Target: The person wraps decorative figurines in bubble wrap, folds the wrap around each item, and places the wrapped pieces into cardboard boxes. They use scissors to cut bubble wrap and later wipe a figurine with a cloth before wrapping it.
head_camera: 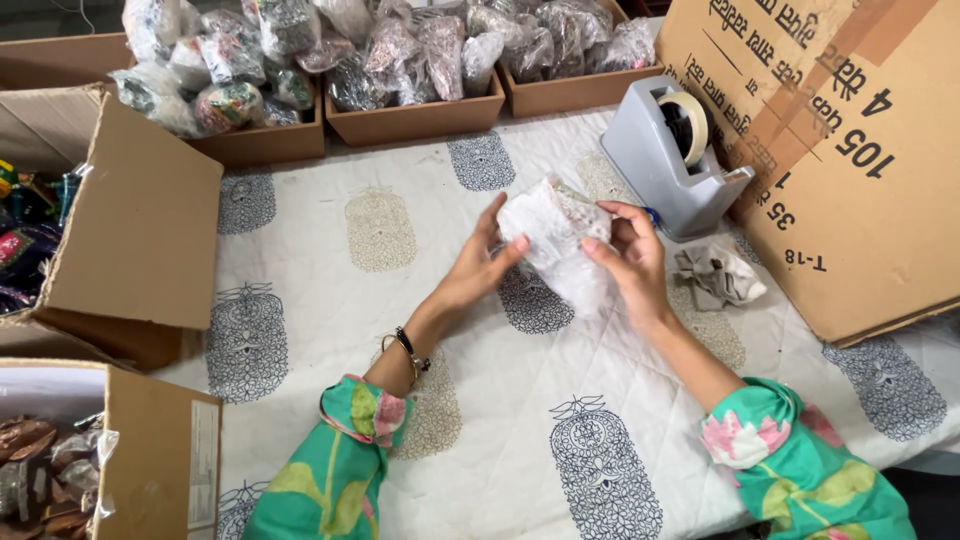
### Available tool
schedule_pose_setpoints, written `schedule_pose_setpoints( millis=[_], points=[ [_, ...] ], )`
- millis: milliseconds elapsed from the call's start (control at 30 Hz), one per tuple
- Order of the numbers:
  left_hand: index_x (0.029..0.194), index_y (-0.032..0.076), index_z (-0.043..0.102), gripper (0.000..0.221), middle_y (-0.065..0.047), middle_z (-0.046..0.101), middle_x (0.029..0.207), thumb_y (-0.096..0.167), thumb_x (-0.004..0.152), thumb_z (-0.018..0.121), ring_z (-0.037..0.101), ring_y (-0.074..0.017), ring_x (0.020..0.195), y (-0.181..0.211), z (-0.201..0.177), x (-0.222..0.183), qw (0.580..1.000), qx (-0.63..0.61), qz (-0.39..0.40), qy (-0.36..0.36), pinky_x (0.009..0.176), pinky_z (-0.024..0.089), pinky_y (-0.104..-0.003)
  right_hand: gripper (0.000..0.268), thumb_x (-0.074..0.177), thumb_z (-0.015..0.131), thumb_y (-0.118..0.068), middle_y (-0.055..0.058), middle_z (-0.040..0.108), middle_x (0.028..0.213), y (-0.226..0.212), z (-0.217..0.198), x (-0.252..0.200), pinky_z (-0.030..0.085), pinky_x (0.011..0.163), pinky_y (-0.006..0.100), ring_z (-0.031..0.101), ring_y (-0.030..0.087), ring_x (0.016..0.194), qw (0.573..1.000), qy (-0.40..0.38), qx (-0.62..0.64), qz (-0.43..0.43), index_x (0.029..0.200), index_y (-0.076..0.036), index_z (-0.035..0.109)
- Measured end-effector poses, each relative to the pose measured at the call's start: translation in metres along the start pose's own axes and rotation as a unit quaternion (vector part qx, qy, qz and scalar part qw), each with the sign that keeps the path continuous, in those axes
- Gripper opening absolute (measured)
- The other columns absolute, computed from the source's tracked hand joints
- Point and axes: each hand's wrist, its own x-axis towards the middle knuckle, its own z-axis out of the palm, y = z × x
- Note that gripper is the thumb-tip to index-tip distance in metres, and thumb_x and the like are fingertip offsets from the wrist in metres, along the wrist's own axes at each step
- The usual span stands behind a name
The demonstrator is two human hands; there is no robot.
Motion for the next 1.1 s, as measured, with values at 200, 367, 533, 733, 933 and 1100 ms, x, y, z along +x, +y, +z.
schedule_pose_setpoints(
  millis=[200, 367, 533, 733, 933, 1100],
  points=[
    [0.152, 0.005, 0.046, 0.088, -0.017, 0.063, 0.139, 0.034, 0.079, 0.084, 0.061, -0.0304, 0.128, 0.064, -0.010, -0.008, 0.996, 0.014, -0.002, -0.084, 0.111, 0.048, -0.039, 0.058, 0.082, 0.071, -0.016, 0.012, 0.069, 0.107, -0.002, -0.006, -0.001, 0.058, 0.076, 0.031, 0.065, 0.017, 0.090, 0.992, -0.098, -0.058, 0.055, 0.137, -0.002, 0.060],
    [0.138, 0.003, 0.063, 0.074, -0.015, 0.072, 0.125, 0.031, 0.074, 0.089, 0.068, -0.0237, 0.111, 0.058, -0.001, -0.008, 0.984, 0.145, 0.006, -0.100, 0.100, 0.053, -0.035, 0.060, 0.086, 0.072, -0.016, 0.010, 0.067, 0.107, -0.027, 0.004, -0.007, 0.053, 0.083, 0.028, 0.063, 0.014, 0.096, 0.986, -0.142, -0.072, 0.053, 0.142, -0.003, 0.057],
    [0.122, 0.002, 0.071, 0.061, -0.011, 0.076, 0.109, 0.033, 0.072, 0.090, 0.072, -0.0174, 0.091, 0.035, 0.004, -0.002, 0.985, 0.170, -0.024, 0.023, 0.083, 0.059, -0.031, 0.058, 0.092, 0.075, -0.025, 0.006, 0.068, 0.107, -0.020, 0.003, -0.003, 0.051, 0.084, 0.024, 0.063, 0.014, 0.097, 0.986, -0.079, -0.146, 0.023, 0.142, -0.003, 0.057],
    [0.118, 0.001, 0.064, 0.063, -0.011, 0.073, 0.107, 0.035, 0.071, 0.089, 0.069, -0.0169, 0.079, 0.031, 0.017, -0.002, 0.985, 0.143, -0.019, 0.094, 0.073, 0.058, -0.033, 0.046, 0.087, 0.084, -0.020, 0.007, 0.073, 0.111, -0.032, 0.015, -0.015, 0.055, 0.087, 0.027, 0.068, 0.014, 0.101, 0.971, -0.038, -0.228, -0.064, 0.124, 0.000, 0.065],
    [0.118, 0.001, 0.061, 0.060, -0.012, 0.072, 0.105, 0.036, 0.075, 0.084, 0.071, -0.0185, 0.077, 0.034, 0.027, -0.006, 0.971, 0.167, -0.047, 0.166, 0.071, 0.058, -0.034, 0.029, 0.091, 0.083, -0.015, 0.009, 0.075, 0.111, -0.039, 0.025, -0.023, 0.058, 0.087, 0.030, 0.072, 0.016, 0.101, 0.921, 0.001, -0.351, -0.167, 0.114, -0.002, 0.073],
    [0.121, -0.003, 0.054, 0.055, -0.018, 0.070, 0.112, 0.030, 0.084, 0.077, 0.071, -0.0210, 0.095, 0.006, 0.025, -0.004, 0.975, 0.076, -0.028, 0.206, 0.081, 0.059, -0.034, 0.055, 0.081, 0.084, -0.014, 0.015, 0.068, 0.131, -0.036, 0.035, -0.023, 0.055, 0.101, 0.038, 0.066, 0.028, 0.119, 0.858, -0.093, -0.423, -0.277, 0.132, -0.001, 0.068]
  ],
)
